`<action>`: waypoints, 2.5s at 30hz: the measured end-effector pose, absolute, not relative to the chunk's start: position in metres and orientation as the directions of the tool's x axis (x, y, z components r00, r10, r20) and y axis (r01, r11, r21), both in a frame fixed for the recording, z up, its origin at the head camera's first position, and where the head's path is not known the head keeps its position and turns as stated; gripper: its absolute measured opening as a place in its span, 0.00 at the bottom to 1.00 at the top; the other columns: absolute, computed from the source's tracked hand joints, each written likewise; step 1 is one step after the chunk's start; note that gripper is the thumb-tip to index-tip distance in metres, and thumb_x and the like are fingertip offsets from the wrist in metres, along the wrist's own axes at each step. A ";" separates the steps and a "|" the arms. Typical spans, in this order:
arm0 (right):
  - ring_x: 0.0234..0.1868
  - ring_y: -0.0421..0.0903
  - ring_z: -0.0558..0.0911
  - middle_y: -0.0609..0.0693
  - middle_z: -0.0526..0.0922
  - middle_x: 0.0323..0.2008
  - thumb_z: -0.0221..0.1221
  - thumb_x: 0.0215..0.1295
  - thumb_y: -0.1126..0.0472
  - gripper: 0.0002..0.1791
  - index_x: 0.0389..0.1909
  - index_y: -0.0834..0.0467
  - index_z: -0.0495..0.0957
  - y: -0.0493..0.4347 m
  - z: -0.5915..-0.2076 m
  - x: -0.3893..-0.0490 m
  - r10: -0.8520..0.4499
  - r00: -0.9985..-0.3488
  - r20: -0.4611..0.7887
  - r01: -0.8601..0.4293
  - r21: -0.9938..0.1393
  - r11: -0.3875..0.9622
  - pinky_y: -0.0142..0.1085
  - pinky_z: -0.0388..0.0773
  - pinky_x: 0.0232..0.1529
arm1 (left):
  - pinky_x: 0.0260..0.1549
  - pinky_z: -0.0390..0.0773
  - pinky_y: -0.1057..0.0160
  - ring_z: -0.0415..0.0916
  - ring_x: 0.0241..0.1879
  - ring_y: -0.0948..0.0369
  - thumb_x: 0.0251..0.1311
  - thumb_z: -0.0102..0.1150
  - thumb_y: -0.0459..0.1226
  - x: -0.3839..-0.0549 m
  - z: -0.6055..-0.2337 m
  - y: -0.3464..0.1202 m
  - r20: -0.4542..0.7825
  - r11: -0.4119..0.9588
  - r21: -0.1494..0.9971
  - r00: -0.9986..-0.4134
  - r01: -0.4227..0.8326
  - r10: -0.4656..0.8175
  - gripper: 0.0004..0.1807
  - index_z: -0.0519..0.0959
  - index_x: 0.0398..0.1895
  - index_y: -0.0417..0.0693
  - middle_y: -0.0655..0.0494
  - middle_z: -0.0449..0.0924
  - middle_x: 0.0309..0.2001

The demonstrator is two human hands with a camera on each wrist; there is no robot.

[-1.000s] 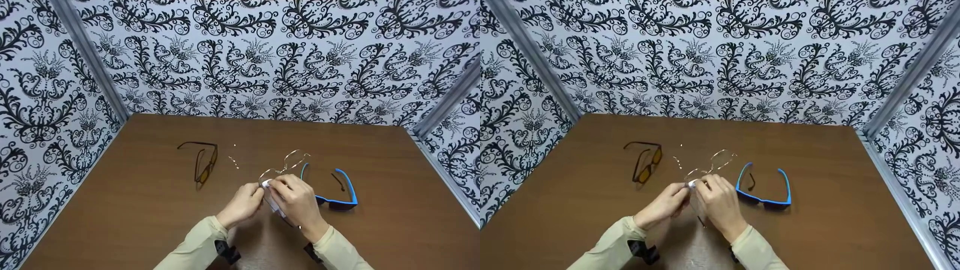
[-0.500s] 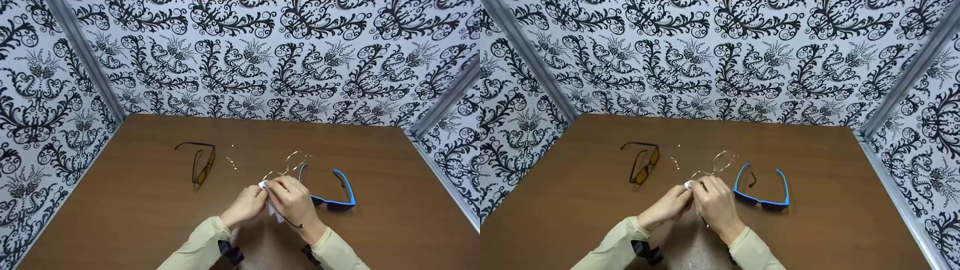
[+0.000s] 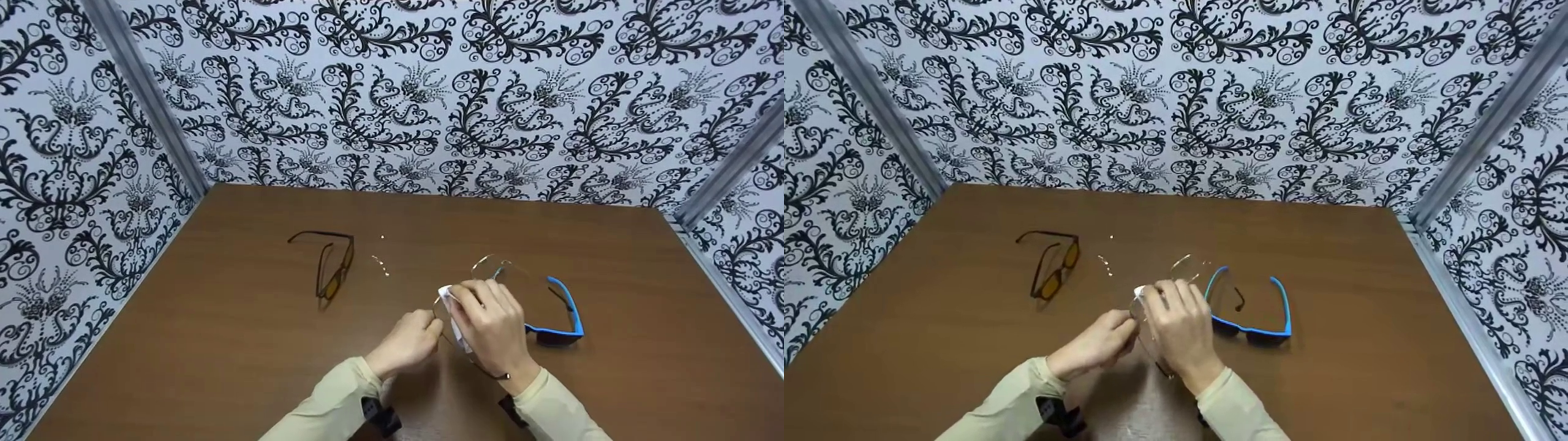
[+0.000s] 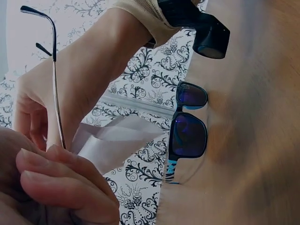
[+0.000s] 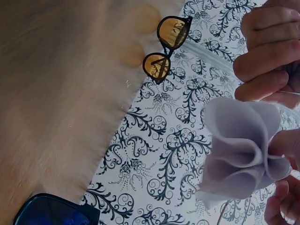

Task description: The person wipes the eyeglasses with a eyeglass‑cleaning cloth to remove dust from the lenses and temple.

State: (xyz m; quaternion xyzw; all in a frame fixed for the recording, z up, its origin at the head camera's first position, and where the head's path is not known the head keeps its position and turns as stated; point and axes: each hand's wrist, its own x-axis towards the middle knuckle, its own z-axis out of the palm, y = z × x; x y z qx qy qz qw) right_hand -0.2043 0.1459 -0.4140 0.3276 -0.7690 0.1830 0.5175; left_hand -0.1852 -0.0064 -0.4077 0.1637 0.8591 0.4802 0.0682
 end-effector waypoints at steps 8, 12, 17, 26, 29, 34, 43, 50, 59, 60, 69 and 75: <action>0.27 0.46 0.77 0.49 0.80 0.30 0.56 0.65 0.62 0.09 0.30 0.60 0.83 0.140 -0.423 -0.201 -0.371 -0.240 0.897 -0.793 0.039 0.608 0.38 0.75 0.28 | 0.17 0.62 0.68 0.61 0.16 0.66 0.63 0.44 0.32 -0.189 -0.411 -0.008 0.024 0.451 0.876 -0.948 0.173 0.318 0.14 0.70 0.18 0.47 0.63 0.64 0.15; 0.25 0.46 0.76 0.49 0.80 0.29 0.56 0.66 0.61 0.10 0.30 0.59 0.83 0.142 -0.428 -0.198 -0.347 -0.255 0.903 -0.745 0.045 0.665 0.38 0.73 0.26 | 0.17 0.62 0.68 0.62 0.14 0.67 0.63 0.44 0.32 -0.190 -0.410 -0.011 0.026 0.474 0.860 -0.944 0.189 0.329 0.14 0.71 0.18 0.47 0.63 0.65 0.14; 0.25 0.49 0.76 0.51 0.81 0.29 0.58 0.63 0.62 0.08 0.29 0.60 0.84 0.146 -0.428 -0.199 -0.318 -0.223 0.921 -0.656 0.100 0.749 0.40 0.71 0.24 | 0.21 0.69 0.63 0.67 0.19 0.62 0.61 0.46 0.31 -0.188 -0.404 -0.016 0.056 0.552 0.786 -0.923 0.276 0.381 0.13 0.72 0.18 0.43 0.59 0.70 0.17; 0.24 0.49 0.74 0.52 0.81 0.29 0.59 0.64 0.62 0.08 0.29 0.60 0.83 0.141 -0.426 -0.203 -0.306 -0.176 0.936 -0.712 0.094 0.696 0.41 0.70 0.24 | 0.09 0.67 0.69 0.65 0.06 0.66 0.63 0.43 0.31 -0.187 -0.407 -0.011 -0.050 0.467 0.873 -0.926 0.142 0.375 0.13 0.73 0.21 0.44 0.58 0.71 0.10; 0.24 0.48 0.74 0.51 0.81 0.29 0.58 0.65 0.62 0.09 0.29 0.60 0.83 0.141 -0.427 -0.201 -0.339 -0.166 0.926 -0.763 0.097 0.639 0.39 0.71 0.25 | 0.05 0.63 0.71 0.63 0.04 0.68 0.65 0.41 0.32 -0.188 -0.408 -0.010 -0.047 0.417 0.900 -0.924 0.126 0.380 0.15 0.73 0.21 0.45 0.61 0.69 0.08; 0.25 0.48 0.75 0.50 0.81 0.28 0.58 0.67 0.60 0.11 0.28 0.60 0.84 0.144 -0.430 -0.200 -0.345 -0.198 0.917 -0.758 0.080 0.647 0.39 0.70 0.26 | 0.04 0.64 0.69 0.63 0.04 0.67 0.66 0.41 0.32 -0.190 -0.406 -0.013 -0.063 0.406 0.907 -0.922 0.106 0.382 0.15 0.74 0.22 0.45 0.56 0.71 0.09; 0.27 0.50 0.76 0.51 0.82 0.29 0.60 0.64 0.62 0.07 0.30 0.59 0.84 0.144 -0.427 -0.203 -0.291 -0.237 0.927 -0.710 0.039 0.703 0.42 0.70 0.28 | 0.08 0.66 0.70 0.65 0.05 0.68 0.64 0.42 0.30 -0.189 -0.403 -0.016 -0.048 0.499 0.850 -0.917 0.171 0.396 0.14 0.71 0.20 0.45 0.60 0.70 0.08; 0.27 0.49 0.77 0.52 0.81 0.29 0.57 0.66 0.63 0.09 0.29 0.61 0.83 0.139 -0.428 -0.206 -0.353 -0.170 0.920 -0.800 0.080 0.594 0.41 0.74 0.29 | 0.05 0.64 0.70 0.63 0.05 0.67 0.67 0.42 0.33 -0.190 -0.405 -0.014 -0.099 0.413 0.908 -0.923 0.069 0.371 0.16 0.73 0.21 0.43 0.58 0.69 0.08; 0.29 0.48 0.77 0.49 0.81 0.30 0.59 0.62 0.61 0.06 0.29 0.58 0.82 0.151 -0.437 -0.202 -0.378 -0.275 0.884 -0.766 0.036 0.641 0.41 0.70 0.28 | 0.04 0.62 0.71 0.62 0.03 0.68 0.64 0.39 0.31 -0.190 -0.410 -0.013 -0.065 0.391 0.916 -0.928 0.089 0.366 0.15 0.74 0.21 0.44 0.51 0.72 0.09; 0.29 0.48 0.77 0.49 0.81 0.30 0.59 0.63 0.61 0.07 0.29 0.58 0.82 0.152 -0.437 -0.202 -0.371 -0.282 0.885 -0.758 0.032 0.652 0.40 0.70 0.28 | 0.04 0.62 0.71 0.62 0.03 0.68 0.63 0.40 0.31 -0.190 -0.410 -0.013 -0.060 0.391 0.916 -0.930 0.094 0.364 0.15 0.73 0.21 0.44 0.50 0.73 0.09; 0.31 0.50 0.78 0.53 0.81 0.31 0.61 0.58 0.65 0.06 0.33 0.62 0.83 0.170 -0.427 -0.203 -0.238 -0.378 0.895 -0.705 -0.111 0.700 0.42 0.75 0.30 | 0.04 0.63 0.70 0.62 0.04 0.68 0.63 0.40 0.30 -0.191 -0.412 -0.017 -0.030 0.399 0.911 -0.946 0.107 0.323 0.13 0.71 0.21 0.43 0.58 0.70 0.08; 0.34 0.54 0.79 0.58 0.79 0.33 0.65 0.54 0.72 0.08 0.36 0.65 0.81 0.176 -0.421 -0.209 -0.151 -0.488 0.860 -0.610 -0.212 0.763 0.47 0.78 0.33 | 0.04 0.63 0.71 0.63 0.05 0.68 0.63 0.40 0.30 -0.192 -0.413 -0.015 -0.020 0.399 0.909 -0.945 0.118 0.325 0.12 0.70 0.22 0.43 0.49 0.75 0.11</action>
